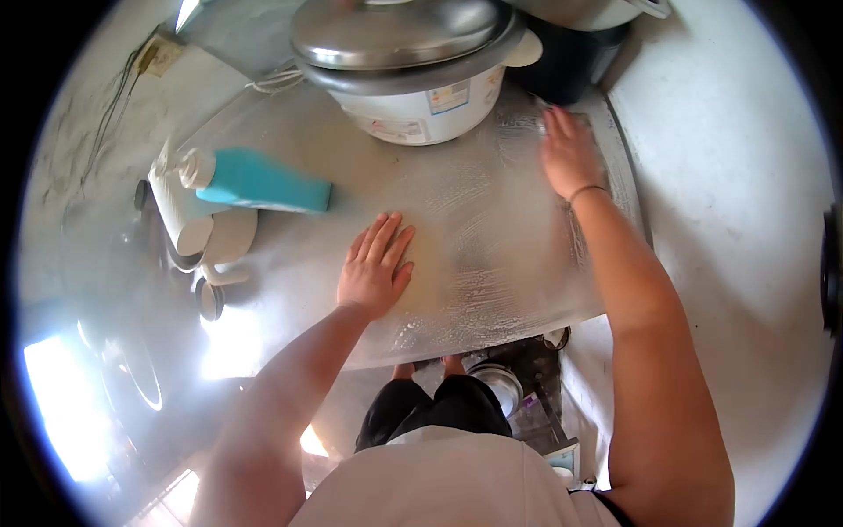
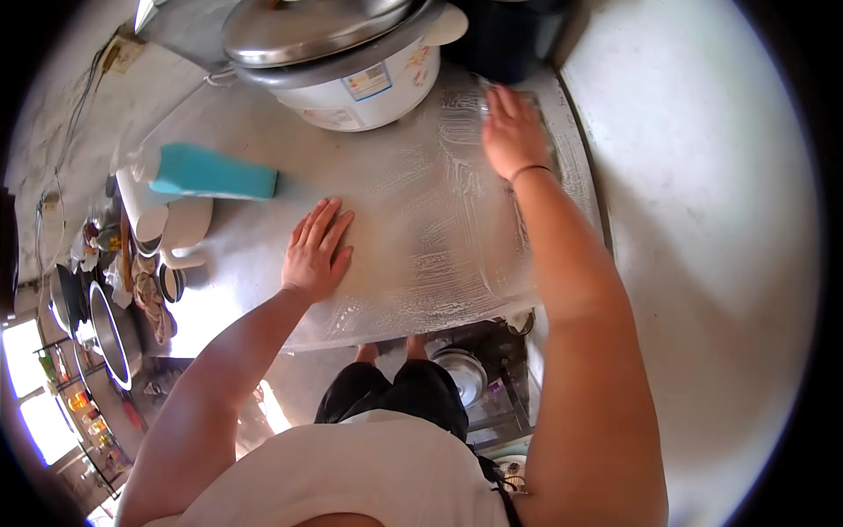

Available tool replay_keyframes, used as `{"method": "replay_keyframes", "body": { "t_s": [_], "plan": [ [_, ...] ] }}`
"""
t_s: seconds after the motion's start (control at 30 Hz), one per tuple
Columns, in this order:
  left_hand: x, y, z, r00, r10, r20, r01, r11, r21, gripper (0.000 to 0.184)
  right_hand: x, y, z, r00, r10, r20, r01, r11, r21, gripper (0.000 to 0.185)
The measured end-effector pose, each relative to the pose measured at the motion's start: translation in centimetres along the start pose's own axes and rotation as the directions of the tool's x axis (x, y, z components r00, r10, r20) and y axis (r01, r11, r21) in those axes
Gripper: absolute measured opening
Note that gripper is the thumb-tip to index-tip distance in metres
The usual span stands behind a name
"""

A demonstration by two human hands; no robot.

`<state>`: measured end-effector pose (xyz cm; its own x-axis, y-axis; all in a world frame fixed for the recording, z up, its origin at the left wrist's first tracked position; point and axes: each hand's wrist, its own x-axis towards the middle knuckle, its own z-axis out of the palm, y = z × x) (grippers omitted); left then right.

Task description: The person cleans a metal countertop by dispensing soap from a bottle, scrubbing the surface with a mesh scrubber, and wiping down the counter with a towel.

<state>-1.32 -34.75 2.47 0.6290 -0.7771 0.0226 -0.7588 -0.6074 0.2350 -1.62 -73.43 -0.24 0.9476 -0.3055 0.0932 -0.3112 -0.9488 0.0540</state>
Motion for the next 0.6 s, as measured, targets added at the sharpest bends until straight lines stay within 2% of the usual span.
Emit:
{"method": "replay_keyframes", "body": {
  "t_s": [0.03,0.1,0.17,0.23,0.3,0.37,0.47,0.57,0.6],
  "plan": [
    [0.0,0.1,0.1,1.000,0.005,-0.011,-0.006,1.000,-0.015,0.057,-0.9,0.5,-0.6,0.997,0.067,0.037,-0.068,0.997,0.026,0.053],
    [-0.3,0.0,0.1,1.000,-0.012,-0.011,0.012,0.999,-0.043,0.057,-1.6,1.8,1.6,0.953,0.280,-0.120,-0.274,0.960,0.060,0.052],
    [-0.3,0.0,0.3,0.999,0.010,-0.041,-0.011,0.999,-0.036,0.057,-2.3,0.0,1.9,0.936,0.318,-0.152,-0.314,0.948,0.052,0.051],
    [-0.3,-0.2,0.6,0.998,0.007,-0.058,-0.009,1.000,-0.025,0.055,-3.4,-6.2,-1.2,0.996,0.085,0.025,-0.087,0.994,0.069,0.051],
    [-0.4,-0.2,0.8,0.991,-0.002,-0.134,-0.009,0.997,-0.081,0.054,-6.6,-13.7,-1.2,0.991,-0.104,-0.089,0.113,0.987,0.110,0.051],
    [-0.2,-0.6,1.1,0.986,-0.001,-0.167,-0.013,0.996,-0.083,0.053,-10.4,-18.7,-0.9,0.925,-0.299,-0.235,0.365,0.872,0.325,0.049],
    [-0.2,-0.7,2.1,0.980,-0.022,-0.198,0.008,0.997,-0.071,0.052,-12.6,-15.0,-3.1,0.896,-0.422,-0.136,0.443,0.840,0.313,0.050],
    [0.0,-0.7,2.0,0.977,-0.013,-0.211,-0.002,0.997,-0.073,0.050,-15.0,-4.7,-2.8,0.961,-0.265,-0.076,0.269,0.963,0.034,0.049],
    [-0.5,-0.9,2.1,0.975,-0.020,-0.220,0.005,0.998,-0.065,0.049,-16.6,-1.7,-1.9,0.987,-0.156,-0.038,0.153,0.986,-0.061,0.051]
  ]
}}
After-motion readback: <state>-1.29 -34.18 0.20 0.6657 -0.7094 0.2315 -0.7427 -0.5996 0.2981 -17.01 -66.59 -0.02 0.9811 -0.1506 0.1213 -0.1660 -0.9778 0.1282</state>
